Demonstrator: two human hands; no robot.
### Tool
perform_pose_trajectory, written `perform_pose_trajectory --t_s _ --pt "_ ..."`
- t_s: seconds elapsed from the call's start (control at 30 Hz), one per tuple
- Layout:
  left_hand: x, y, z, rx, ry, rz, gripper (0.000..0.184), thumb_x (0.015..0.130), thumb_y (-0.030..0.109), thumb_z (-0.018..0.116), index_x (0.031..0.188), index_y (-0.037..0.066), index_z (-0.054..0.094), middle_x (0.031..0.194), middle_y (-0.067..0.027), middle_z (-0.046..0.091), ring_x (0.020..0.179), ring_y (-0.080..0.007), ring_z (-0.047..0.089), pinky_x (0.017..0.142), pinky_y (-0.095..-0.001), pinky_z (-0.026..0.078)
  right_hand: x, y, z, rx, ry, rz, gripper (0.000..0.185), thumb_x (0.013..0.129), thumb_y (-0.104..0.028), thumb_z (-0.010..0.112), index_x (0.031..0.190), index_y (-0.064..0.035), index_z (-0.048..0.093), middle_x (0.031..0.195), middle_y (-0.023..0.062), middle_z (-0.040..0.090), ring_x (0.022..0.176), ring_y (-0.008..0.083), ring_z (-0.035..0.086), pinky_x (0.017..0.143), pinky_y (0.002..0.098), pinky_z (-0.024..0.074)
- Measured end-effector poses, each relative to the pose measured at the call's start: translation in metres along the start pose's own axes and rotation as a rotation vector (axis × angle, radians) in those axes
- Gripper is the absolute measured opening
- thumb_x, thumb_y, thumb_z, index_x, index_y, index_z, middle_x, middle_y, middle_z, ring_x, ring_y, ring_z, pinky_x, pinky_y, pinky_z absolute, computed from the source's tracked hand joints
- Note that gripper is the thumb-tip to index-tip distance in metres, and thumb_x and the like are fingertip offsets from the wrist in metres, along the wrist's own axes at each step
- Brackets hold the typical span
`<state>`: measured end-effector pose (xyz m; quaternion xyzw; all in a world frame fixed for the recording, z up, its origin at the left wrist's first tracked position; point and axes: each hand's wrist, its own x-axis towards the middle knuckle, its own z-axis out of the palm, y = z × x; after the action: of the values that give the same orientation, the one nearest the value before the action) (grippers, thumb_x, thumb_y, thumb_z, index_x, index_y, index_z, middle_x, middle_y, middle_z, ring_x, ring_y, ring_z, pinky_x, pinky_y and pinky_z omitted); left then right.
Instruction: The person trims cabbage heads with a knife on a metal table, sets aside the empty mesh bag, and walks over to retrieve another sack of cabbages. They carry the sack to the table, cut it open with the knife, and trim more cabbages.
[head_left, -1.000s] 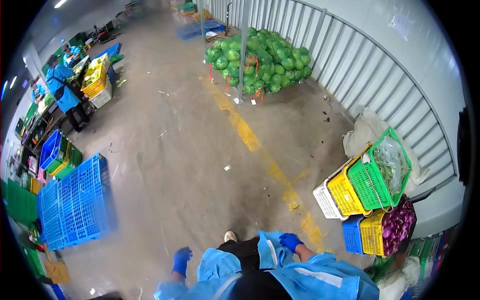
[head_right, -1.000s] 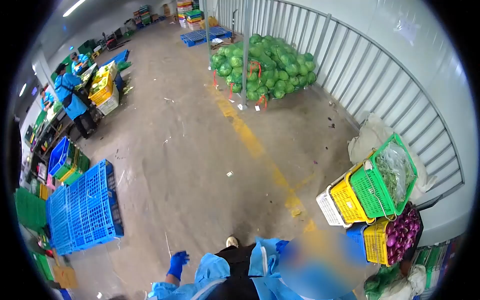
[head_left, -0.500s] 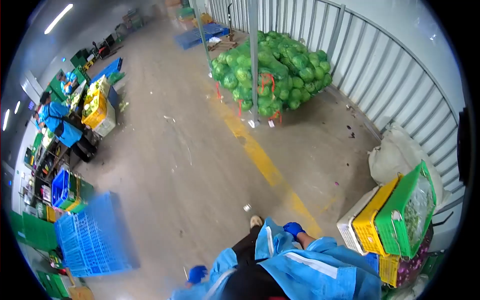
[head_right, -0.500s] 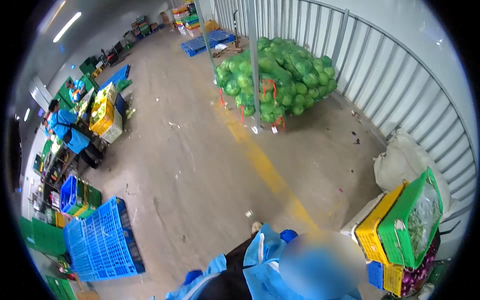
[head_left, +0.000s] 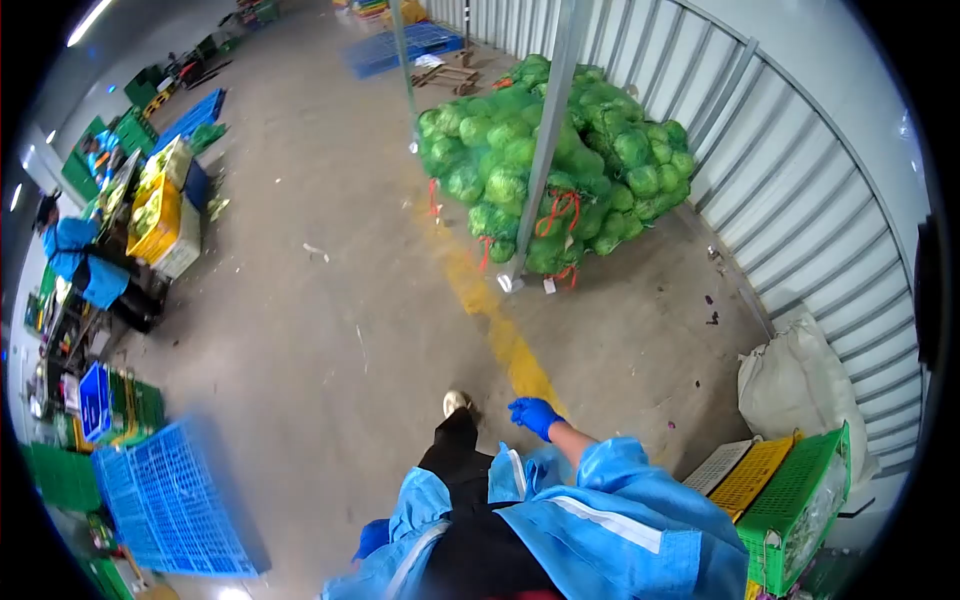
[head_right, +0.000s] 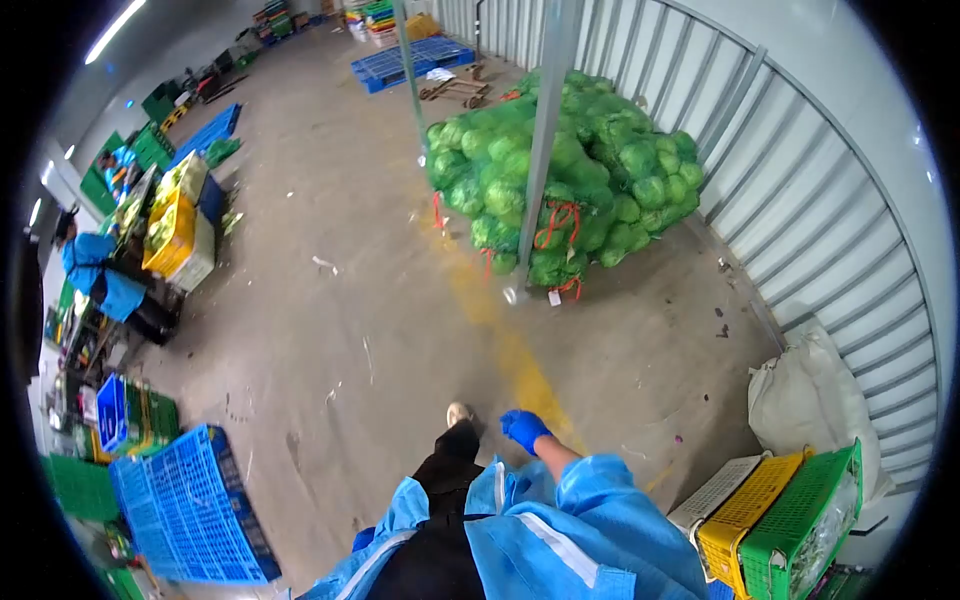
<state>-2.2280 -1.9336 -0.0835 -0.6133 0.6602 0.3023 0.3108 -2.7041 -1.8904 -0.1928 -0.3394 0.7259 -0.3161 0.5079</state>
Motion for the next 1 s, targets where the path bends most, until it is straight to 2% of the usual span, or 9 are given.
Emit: perform_pose_trajectory --t_s 0.1,0.13,0.2,0.3,0.37,0.43,0.47,0.7,1.0 --pt "0.175 -0.1 0.046 -0.962 -0.201 0.38 0.018 0.084 0.016 0.059 0.094 0.006 0.069 0.087 -0.0109 0.068 0.082 -0.02 0.067 0.065 -0.033 0.053 -0.008 -0.026 -0.034 -0.174 -0.114 0.161 0.027 0.081 -0.027 0.057 0.099 -0.0114 0.069 0.097 0.0164 0.067 0.09 0.0315 0.065 0.077 0.0413 0.0498" --pt "0.203 -0.088 0.012 -0.989 -0.221 0.462 0.023 0.085 0.022 0.059 0.097 0.005 0.067 0.088 -0.0126 0.068 0.08 -0.0224 0.066 0.064 -0.0346 0.052 -0.005 -0.02 -0.042 -0.43 -0.135 0.073 0.029 0.081 -0.027 0.058 0.103 -0.0123 0.069 0.1 0.0161 0.067 0.092 0.0307 0.065 0.079 0.041 0.0504" --pt "0.262 -0.067 -0.053 -1.048 -0.27 0.627 0.037 0.086 0.035 0.06 0.104 0.003 0.064 0.089 -0.0159 0.068 0.077 -0.0273 0.065 0.062 -0.0378 0.051 -0.021 -0.061 -0.064 -0.225 0.082 0.277 0.031 0.082 -0.027 0.057 0.107 -0.013 0.069 0.103 0.0131 0.068 0.091 0.0301 0.065 0.079 0.039 0.051" --pt "0.283 0.035 -0.193 -0.919 0.035 0.459 0.021 0.092 0.022 0.056 0.104 0.006 0.063 0.088 -0.0106 0.068 0.066 -0.0198 0.064 0.056 -0.0266 0.048 0.0 0.01 -0.083 -0.377 0.123 0.229 0.029 0.082 -0.029 0.056 0.103 -0.0138 0.07 0.104 0.0121 0.068 0.092 0.0299 0.065 0.079 0.0394 0.051" --pt "0.325 0.084 -0.261 -1.223 -0.166 0.232 0.02 0.092 0.016 0.054 0.107 0.006 0.063 0.09 -0.0083 0.069 0.064 -0.017 0.064 0.055 -0.0258 0.047 0.021 -0.01 -0.098 -0.4 0.01 0.396 0.028 0.081 -0.03 0.056 0.099 -0.0145 0.072 0.103 0.0129 0.068 0.092 0.0295 0.065 0.077 0.0394 0.0511" --pt "0.345 0.13 -0.313 -1.318 -0.142 0.328 0.023 0.092 0.013 0.054 0.112 0.007 0.062 0.092 -0.0085 0.069 0.067 -0.0165 0.064 0.056 -0.0251 0.047 0.048 0.019 -0.103 -0.303 -0.019 0.516 0.028 0.08 -0.03 0.056 0.097 -0.0146 0.072 0.102 0.0135 0.068 0.092 0.0302 0.065 0.077 0.0396 0.0509" --pt "0.344 0.154 -0.336 -1.152 -0.056 0.388 0.027 0.092 0.016 0.056 0.118 0.007 0.061 0.095 -0.0087 0.069 0.07 -0.0158 0.065 0.058 -0.0251 0.048 0.058 -0.061 -0.121 -0.389 -0.022 0.593 0.027 0.079 -0.029 0.057 0.095 -0.0135 0.072 0.102 0.0149 0.068 0.094 0.0318 0.064 0.077 0.0406 0.0501" --pt "0.399 0.168 -0.34 -1.472 -0.359 0.324 0.031 0.092 0.017 0.053 0.121 0.006 0.058 0.103 -0.0114 0.068 0.08 -0.0212 0.067 0.065 -0.0286 0.05 0.265 -0.154 -0.213 -0.504 0.063 0.07 0.03 0.081 -0.032 0.055 0.093 -0.0082 0.069 0.104 0.0199 0.064 0.094 0.0383 0.061 0.079 0.0454 0.0485" --pt "0.37 0.221 -0.392 -1.005 -0.302 0.014 0.03 0.09 0.018 0.054 0.117 0.007 0.06 0.099 -0.0106 0.068 0.079 -0.0206 0.066 0.063 -0.0292 0.049 0.476 -0.347 -0.3 -0.002 0.216 -0.081 0.027 0.086 -0.02 0.054 0.108 -0.0068 0.064 0.099 0.0152 0.067 0.092 0.0276 0.063 0.085 0.0377 0.0476"
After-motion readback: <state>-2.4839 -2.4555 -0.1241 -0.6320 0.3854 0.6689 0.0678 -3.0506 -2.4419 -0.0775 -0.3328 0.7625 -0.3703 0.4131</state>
